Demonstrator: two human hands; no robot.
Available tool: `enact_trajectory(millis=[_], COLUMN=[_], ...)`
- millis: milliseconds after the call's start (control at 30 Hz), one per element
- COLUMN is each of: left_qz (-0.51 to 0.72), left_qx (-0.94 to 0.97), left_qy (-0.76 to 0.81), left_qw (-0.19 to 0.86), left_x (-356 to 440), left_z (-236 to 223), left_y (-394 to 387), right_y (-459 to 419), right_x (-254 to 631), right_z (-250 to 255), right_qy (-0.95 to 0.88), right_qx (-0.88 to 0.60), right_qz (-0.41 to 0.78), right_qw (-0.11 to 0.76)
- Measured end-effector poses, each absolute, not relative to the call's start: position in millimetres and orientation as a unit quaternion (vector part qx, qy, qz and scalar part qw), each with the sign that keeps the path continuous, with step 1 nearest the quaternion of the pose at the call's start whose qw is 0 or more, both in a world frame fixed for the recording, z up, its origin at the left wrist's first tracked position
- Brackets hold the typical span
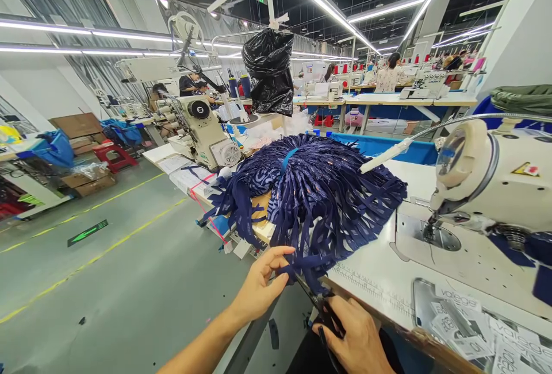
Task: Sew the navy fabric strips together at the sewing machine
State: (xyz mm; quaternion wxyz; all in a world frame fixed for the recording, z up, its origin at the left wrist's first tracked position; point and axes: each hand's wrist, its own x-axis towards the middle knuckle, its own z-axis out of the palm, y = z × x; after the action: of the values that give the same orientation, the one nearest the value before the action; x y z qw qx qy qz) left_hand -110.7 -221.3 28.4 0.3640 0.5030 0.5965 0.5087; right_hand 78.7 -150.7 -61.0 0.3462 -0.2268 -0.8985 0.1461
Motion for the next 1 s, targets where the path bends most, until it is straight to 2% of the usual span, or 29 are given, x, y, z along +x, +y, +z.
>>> enact_trajectory(millis=[167, 467, 767, 867, 1000], left_qz=[0.504, 0.505, 0.498, 0.477, 0.422], left_qx=[0.496, 0.486, 0.507, 0.559, 0.681], left_qy=[0.602, 0.608, 0.616, 0.621, 0.596], left_qw=[0.371, 0.372, 0.340, 0.271, 0.059], left_x=[-111, -110, -110, -114, -114], left_z=[28, 29, 28, 29, 35], left_y=[-220, -219, -220, -220, -213], right_y=[-150, -152, -152, -156, -165], right_x=[78, 81, 80, 80, 81], right_z=[-63, -67, -64, -61, -59], right_qy=[-0.891, -0.889, -0.870, -0.860, -0.825], right_qx=[-0.225, -0.231, -0.234, -0.225, -0.206], right_qz=[0.129, 0.152, 0.238, 0.240, 0.240], right_qw=[0.372, 0.365, 0.363, 0.389, 0.468])
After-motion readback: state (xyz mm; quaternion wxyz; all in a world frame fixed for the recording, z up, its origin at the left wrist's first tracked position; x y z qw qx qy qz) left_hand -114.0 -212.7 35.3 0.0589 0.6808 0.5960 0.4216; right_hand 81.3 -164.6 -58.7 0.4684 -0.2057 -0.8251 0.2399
